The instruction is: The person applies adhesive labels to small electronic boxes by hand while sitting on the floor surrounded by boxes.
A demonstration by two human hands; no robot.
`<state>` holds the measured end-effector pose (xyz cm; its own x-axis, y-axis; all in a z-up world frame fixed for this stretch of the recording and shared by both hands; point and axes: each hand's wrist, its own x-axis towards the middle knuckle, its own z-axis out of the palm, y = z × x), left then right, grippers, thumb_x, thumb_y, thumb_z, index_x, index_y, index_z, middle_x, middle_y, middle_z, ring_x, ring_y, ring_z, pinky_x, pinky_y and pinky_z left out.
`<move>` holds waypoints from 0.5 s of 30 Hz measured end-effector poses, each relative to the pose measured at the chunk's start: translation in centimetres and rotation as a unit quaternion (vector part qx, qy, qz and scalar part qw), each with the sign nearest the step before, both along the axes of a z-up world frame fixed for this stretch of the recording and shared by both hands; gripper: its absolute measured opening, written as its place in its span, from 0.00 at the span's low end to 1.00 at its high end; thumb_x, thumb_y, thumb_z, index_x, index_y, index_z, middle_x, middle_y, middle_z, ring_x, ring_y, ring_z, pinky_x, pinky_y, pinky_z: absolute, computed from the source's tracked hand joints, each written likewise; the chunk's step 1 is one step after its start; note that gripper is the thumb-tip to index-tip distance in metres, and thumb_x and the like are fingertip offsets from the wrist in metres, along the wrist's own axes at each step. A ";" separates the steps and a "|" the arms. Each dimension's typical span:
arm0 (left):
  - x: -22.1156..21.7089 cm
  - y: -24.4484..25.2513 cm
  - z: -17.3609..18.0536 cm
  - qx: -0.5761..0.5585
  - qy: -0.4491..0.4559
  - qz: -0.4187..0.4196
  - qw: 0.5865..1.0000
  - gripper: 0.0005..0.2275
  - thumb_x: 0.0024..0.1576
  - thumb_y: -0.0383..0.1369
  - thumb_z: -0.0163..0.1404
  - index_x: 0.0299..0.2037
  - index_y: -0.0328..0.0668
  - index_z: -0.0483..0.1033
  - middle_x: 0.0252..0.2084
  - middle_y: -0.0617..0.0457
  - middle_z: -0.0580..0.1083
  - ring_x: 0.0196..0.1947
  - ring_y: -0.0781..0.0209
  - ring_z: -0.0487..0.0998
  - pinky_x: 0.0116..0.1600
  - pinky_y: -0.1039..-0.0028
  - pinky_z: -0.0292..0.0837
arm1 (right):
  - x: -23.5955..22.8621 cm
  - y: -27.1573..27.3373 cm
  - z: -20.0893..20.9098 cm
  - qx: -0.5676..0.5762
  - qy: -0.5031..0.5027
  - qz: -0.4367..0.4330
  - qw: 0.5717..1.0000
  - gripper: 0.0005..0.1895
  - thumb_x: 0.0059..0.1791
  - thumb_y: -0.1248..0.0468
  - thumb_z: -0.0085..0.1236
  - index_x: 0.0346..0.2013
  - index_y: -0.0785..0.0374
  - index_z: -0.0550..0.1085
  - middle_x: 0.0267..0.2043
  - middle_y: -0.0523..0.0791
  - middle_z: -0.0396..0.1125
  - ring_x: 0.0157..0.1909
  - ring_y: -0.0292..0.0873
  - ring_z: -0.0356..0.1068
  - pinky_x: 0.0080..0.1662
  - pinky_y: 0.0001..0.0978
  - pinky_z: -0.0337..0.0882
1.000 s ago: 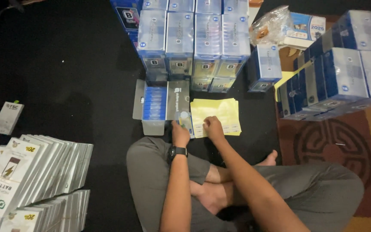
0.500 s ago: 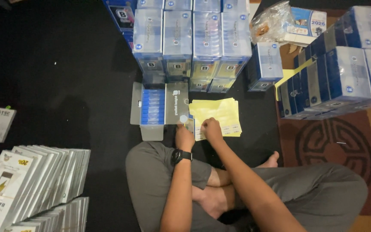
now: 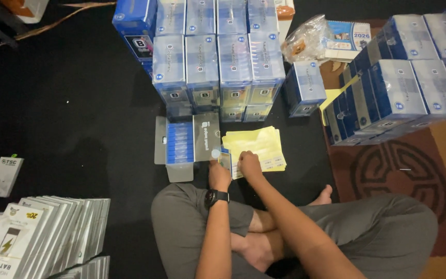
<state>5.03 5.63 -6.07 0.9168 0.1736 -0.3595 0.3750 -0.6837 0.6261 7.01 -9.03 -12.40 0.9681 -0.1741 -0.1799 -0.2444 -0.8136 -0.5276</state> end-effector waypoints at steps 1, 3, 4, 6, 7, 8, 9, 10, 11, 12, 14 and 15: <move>-0.2 0.0 0.9 0.000 0.000 0.000 1.000 0.19 0.58 0.25 0.51 0.58 0.24 0.64 0.51 0.36 0.73 0.51 0.38 0.79 0.46 0.54 0.82 | -0.4 0.2 0.6 0.000 0.000 0.000 1.000 0.04 0.45 0.68 0.61 0.34 0.64 0.77 0.35 0.52 0.69 0.45 0.62 0.73 0.46 0.51 0.78; -0.6 0.0 2.8 -0.021 -0.019 0.004 1.000 0.16 0.59 0.22 0.47 0.56 0.21 0.64 0.49 0.32 0.74 0.48 0.31 0.78 0.43 0.54 0.82 | -1.1 0.6 1.9 -0.025 -0.039 0.018 0.999 0.01 0.44 0.70 0.60 0.29 0.66 0.77 0.31 0.54 0.68 0.41 0.65 0.74 0.43 0.52 0.79; -0.4 0.0 2.1 -0.021 -0.020 0.004 1.000 0.16 0.59 0.22 0.47 0.56 0.21 0.64 0.49 0.32 0.74 0.48 0.31 0.78 0.43 0.54 0.82 | -0.8 0.5 1.4 -0.025 -0.040 0.018 0.999 0.01 0.44 0.70 0.60 0.29 0.66 0.77 0.31 0.54 0.68 0.41 0.65 0.74 0.43 0.52 0.79; 0.0 -0.2 0.5 0.006 -0.005 0.006 1.000 0.15 0.59 0.23 0.48 0.55 0.23 0.65 0.50 0.35 0.74 0.48 0.33 0.79 0.43 0.56 0.82 | -0.2 0.3 0.3 -0.030 -0.044 0.022 0.998 0.01 0.44 0.71 0.60 0.29 0.66 0.78 0.32 0.56 0.70 0.40 0.67 0.75 0.41 0.53 0.79; -0.3 -0.1 1.8 0.005 -0.005 0.006 1.000 0.15 0.59 0.23 0.48 0.55 0.23 0.65 0.50 0.35 0.74 0.48 0.33 0.79 0.43 0.56 0.82 | 0.1 0.1 -0.7 -0.031 -0.044 0.022 0.998 0.01 0.44 0.71 0.60 0.29 0.66 0.78 0.32 0.56 0.70 0.40 0.67 0.75 0.41 0.53 0.79; -0.6 -0.1 3.1 -0.005 -0.005 0.006 1.000 0.16 0.59 0.23 0.48 0.56 0.23 0.64 0.50 0.34 0.74 0.49 0.34 0.79 0.45 0.54 0.82 | 0.5 -0.1 -1.8 -0.021 -0.034 0.013 0.999 0.02 0.45 0.70 0.60 0.28 0.65 0.79 0.30 0.54 0.70 0.39 0.65 0.75 0.42 0.52 0.79; -0.9 0.0 4.5 -0.014 -0.006 0.006 1.000 0.16 0.59 0.23 0.48 0.56 0.24 0.64 0.50 0.34 0.74 0.51 0.34 0.79 0.48 0.53 0.81 | 0.9 -0.3 -2.8 -0.010 -0.023 0.004 1.000 0.03 0.45 0.68 0.61 0.26 0.64 0.79 0.29 0.53 0.70 0.38 0.63 0.75 0.42 0.50 0.79; -1.0 0.0 4.8 -0.014 -0.007 0.006 1.000 0.16 0.59 0.23 0.48 0.56 0.24 0.64 0.50 0.34 0.74 0.51 0.34 0.79 0.48 0.53 0.81 | 1.2 -0.6 -3.1 -0.010 -0.025 0.004 1.000 0.03 0.45 0.68 0.61 0.26 0.64 0.79 0.29 0.53 0.70 0.38 0.63 0.75 0.42 0.50 0.79; -1.1 0.0 5.1 -0.011 -0.009 0.008 1.000 0.16 0.59 0.23 0.47 0.56 0.24 0.64 0.50 0.34 0.74 0.51 0.35 0.79 0.48 0.54 0.82 | 1.7 -0.9 -3.4 -0.009 -0.017 0.007 1.000 0.04 0.45 0.68 0.60 0.25 0.63 0.79 0.28 0.52 0.71 0.38 0.62 0.76 0.42 0.49 0.79; -1.1 0.1 5.4 -0.009 -0.011 0.010 1.000 0.15 0.59 0.23 0.46 0.56 0.24 0.64 0.49 0.34 0.74 0.50 0.35 0.80 0.47 0.55 0.82 | 2.1 -1.1 -3.8 -0.008 -0.009 0.010 1.000 0.06 0.46 0.68 0.58 0.24 0.62 0.79 0.27 0.52 0.72 0.37 0.61 0.76 0.42 0.48 0.78; -1.3 0.0 6.3 -0.014 -0.005 0.010 1.000 0.16 0.59 0.24 0.47 0.56 0.25 0.64 0.50 0.35 0.74 0.51 0.36 0.80 0.48 0.54 0.82 | 2.6 -1.1 -2.7 -0.002 0.015 0.005 1.000 0.03 0.44 0.68 0.61 0.25 0.62 0.79 0.27 0.51 0.72 0.37 0.59 0.77 0.43 0.47 0.78; -1.3 0.0 6.7 -0.020 0.003 0.010 1.000 0.17 0.59 0.24 0.48 0.57 0.26 0.64 0.51 0.35 0.74 0.51 0.36 0.79 0.48 0.53 0.82 | 2.8 -1.2 -2.2 0.003 0.040 0.000 0.999 0.02 0.43 0.68 0.65 0.26 0.61 0.79 0.27 0.50 0.72 0.38 0.57 0.77 0.45 0.45 0.77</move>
<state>3.70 5.58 0.66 0.9110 0.1783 -0.3719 0.3927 -0.6507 0.6499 9.83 -10.18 -14.58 0.9504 -0.1738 -0.2580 -0.2869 -0.8103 -0.5110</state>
